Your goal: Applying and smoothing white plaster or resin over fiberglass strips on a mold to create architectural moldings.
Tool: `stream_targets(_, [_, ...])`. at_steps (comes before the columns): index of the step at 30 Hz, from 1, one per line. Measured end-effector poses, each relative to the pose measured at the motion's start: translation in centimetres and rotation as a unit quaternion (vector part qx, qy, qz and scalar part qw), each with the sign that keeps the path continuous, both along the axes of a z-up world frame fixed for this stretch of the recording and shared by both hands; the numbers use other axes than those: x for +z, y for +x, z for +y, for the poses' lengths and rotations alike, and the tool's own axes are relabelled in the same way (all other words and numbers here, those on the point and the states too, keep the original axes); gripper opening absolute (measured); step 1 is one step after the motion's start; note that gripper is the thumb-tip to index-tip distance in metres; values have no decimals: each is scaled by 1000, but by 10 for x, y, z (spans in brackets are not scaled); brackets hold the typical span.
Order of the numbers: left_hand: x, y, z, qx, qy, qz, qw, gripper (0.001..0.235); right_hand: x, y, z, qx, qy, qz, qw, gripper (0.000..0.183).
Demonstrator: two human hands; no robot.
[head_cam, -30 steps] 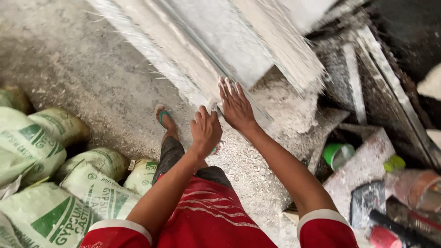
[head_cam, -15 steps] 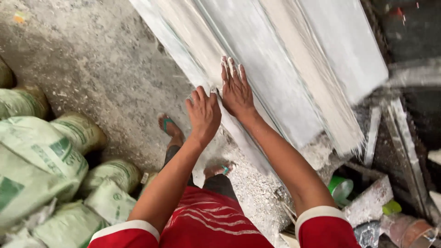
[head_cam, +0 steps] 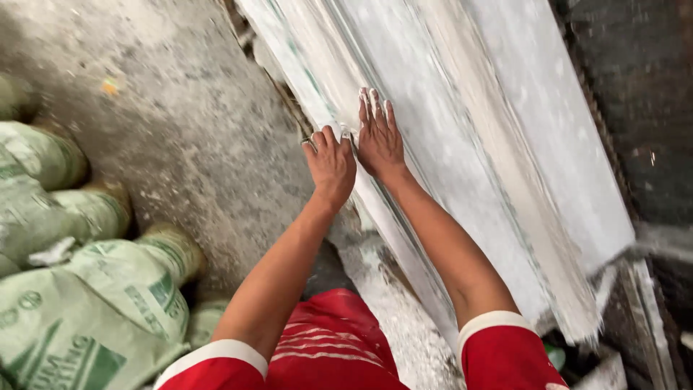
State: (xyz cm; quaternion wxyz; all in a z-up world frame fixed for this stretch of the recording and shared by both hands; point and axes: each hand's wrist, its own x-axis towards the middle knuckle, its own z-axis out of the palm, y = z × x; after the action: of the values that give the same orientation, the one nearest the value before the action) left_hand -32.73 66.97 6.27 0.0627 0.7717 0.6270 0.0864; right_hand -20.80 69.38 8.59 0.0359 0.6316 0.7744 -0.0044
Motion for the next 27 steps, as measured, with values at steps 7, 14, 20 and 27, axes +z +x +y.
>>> stream_targets(7, [6, -65, 157, 15, -22, 1, 1000, 22, -18, -60, 163, 25, 35, 2, 999, 82])
stream_targets(14, [14, -129, 336, 46, -1, 0, 999, 24, -3, -135, 344, 28, 11, 12, 999, 73])
stream_targets(20, [6, -173, 457, 63, 35, 17, 997, 23, 15, -190, 463, 16, -12, -4, 1000, 73])
stream_targets(27, [1, -232, 601, 51, 52, 17, 997, 22, -1, -244, 610, 26, 26, -3, 999, 70])
